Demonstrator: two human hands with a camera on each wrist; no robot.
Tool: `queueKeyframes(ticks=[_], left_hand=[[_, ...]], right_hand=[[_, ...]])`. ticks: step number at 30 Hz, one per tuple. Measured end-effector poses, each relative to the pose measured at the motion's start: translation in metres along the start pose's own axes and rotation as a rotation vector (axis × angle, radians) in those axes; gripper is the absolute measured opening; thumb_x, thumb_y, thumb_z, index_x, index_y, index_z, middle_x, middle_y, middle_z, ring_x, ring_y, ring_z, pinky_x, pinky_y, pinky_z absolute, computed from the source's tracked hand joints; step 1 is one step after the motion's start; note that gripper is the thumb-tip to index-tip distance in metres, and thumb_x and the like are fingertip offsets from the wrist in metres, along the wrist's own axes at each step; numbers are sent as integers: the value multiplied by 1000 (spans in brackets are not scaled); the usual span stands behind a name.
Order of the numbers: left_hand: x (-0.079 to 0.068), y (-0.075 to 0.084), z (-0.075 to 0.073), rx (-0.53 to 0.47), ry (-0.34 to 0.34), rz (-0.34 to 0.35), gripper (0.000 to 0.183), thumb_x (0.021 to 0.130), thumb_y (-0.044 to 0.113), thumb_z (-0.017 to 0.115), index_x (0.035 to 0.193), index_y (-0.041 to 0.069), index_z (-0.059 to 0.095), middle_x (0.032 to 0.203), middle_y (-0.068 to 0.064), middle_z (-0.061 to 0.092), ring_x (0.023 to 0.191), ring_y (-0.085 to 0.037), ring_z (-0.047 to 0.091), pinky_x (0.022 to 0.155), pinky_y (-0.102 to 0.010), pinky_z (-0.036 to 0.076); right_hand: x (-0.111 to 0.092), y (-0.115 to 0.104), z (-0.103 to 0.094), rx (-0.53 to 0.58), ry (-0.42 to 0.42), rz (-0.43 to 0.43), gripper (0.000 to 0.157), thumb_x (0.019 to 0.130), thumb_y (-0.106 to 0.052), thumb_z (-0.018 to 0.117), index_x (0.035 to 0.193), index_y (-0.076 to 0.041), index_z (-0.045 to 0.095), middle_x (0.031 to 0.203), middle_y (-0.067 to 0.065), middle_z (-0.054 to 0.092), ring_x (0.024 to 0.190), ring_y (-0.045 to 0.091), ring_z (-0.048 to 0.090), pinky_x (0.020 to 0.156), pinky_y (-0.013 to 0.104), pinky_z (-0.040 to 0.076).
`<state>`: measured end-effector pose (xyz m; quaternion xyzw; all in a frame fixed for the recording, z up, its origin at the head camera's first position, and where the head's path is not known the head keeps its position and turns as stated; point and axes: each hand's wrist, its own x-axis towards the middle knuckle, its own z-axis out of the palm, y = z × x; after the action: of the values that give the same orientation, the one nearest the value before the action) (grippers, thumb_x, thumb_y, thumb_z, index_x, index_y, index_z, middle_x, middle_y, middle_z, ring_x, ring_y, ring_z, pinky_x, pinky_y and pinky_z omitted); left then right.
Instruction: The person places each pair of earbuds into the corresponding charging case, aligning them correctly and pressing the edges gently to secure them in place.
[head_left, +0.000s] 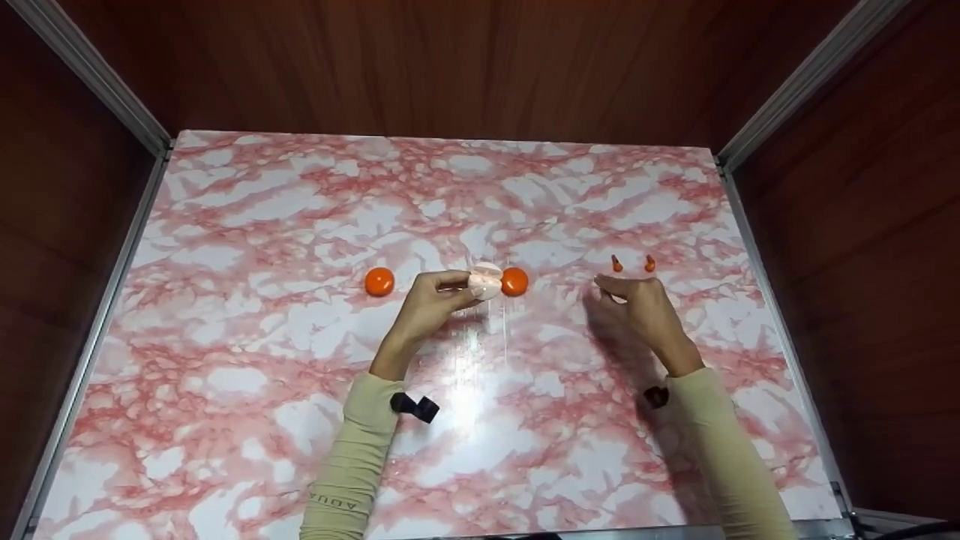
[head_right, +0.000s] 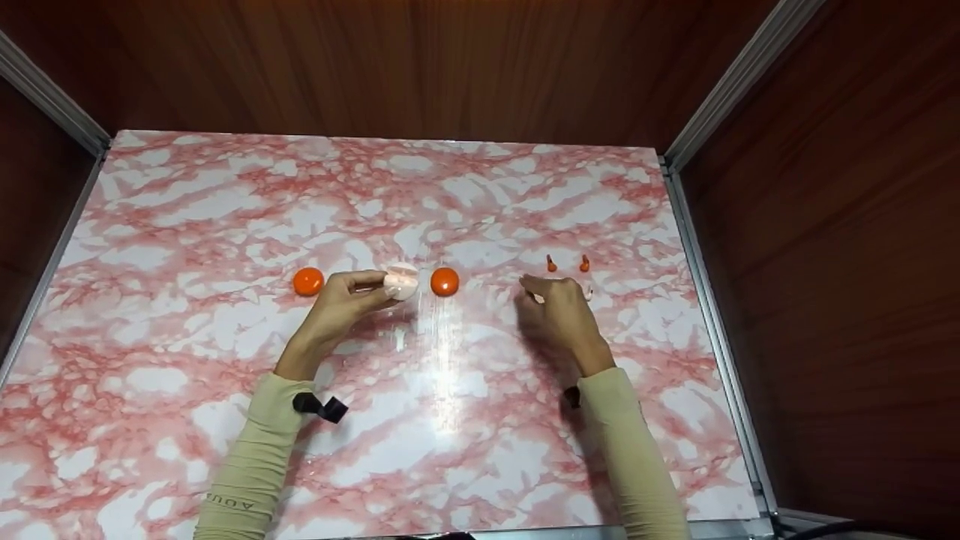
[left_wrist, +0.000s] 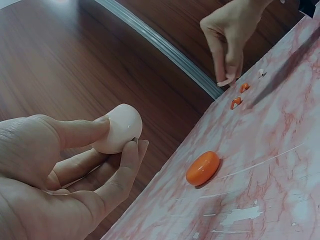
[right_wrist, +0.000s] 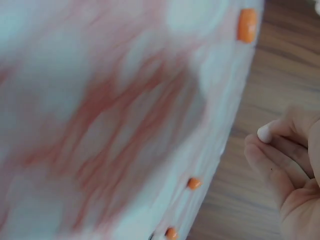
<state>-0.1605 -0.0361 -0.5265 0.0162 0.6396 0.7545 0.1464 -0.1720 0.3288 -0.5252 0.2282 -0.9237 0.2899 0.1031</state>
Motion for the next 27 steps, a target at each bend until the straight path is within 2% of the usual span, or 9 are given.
queueKeyframes(ticks=[2, 5, 8, 10, 16, 19, 22, 27], left_hand=[[0, 1, 0, 1, 2, 3, 36, 97, -5, 68, 132, -14, 65, 122, -26, 69, 94, -11, 75, 88, -24, 65], [-1, 1, -1, 2, 9, 2, 35, 97, -5, 68, 131, -14, 65, 121, -25, 69, 93, -11, 75, 88, -24, 65], [-1, 2, -1, -10, 6, 0, 35, 98, -5, 68, 131, -14, 65, 121, -24, 69, 94, -11, 75, 89, -24, 64], [-1, 2, 0, -18, 1, 1, 34, 98, -5, 68, 131, -14, 65, 120, -24, 70, 94, -11, 75, 89, -25, 65], [-1, 2, 2, -47, -10, -1, 35, 98, -6, 67, 131, -15, 64, 120, -23, 70, 95, -12, 75, 90, -26, 65], [-2, 3, 4, -57, -12, -8, 35, 98, -7, 67, 131, -16, 64, 120, -23, 69, 95, -11, 75, 90, -26, 65], [-2, 4, 5, -65, -6, -14, 35, 97, -8, 66, 131, -17, 63, 118, -21, 69, 93, -11, 75, 89, -25, 65], [-3, 4, 6, -76, -17, -15, 36, 98, -8, 66, 132, -17, 63, 119, -22, 68, 95, -12, 75, 92, -27, 64]], right_hand=[[4, -7, 0, 61, 6, 28, 22, 93, 0, 77, 115, -1, 81, 107, 18, 81, 91, 30, 80, 75, 36, 67], [9, -17, 0, 171, -17, 117, 23, 95, -2, 74, 118, -4, 80, 108, 17, 81, 87, 19, 80, 71, 17, 63], [14, -27, 0, 317, -50, 206, 22, 97, -6, 73, 118, -6, 80, 110, 18, 80, 85, 7, 78, 70, 9, 59], [18, -32, 1, 433, -74, 246, 22, 98, -8, 73, 119, -4, 79, 113, 20, 79, 88, 4, 78, 73, 12, 60], [27, -46, 4, 854, -146, 290, 29, 98, -2, 71, 122, 14, 71, 121, 32, 72, 101, 18, 80, 90, 31, 65], [30, -54, 6, 1024, -183, 315, 31, 99, 1, 69, 124, 19, 67, 125, 32, 71, 105, 23, 79, 95, 39, 63], [33, -62, 9, 1077, -212, 328, 31, 101, 1, 66, 126, 20, 65, 127, 28, 72, 106, 26, 79, 97, 44, 62], [37, -72, 13, 1079, -251, 350, 32, 102, 4, 59, 128, 21, 63, 127, 26, 67, 108, 28, 78, 100, 45, 61]])
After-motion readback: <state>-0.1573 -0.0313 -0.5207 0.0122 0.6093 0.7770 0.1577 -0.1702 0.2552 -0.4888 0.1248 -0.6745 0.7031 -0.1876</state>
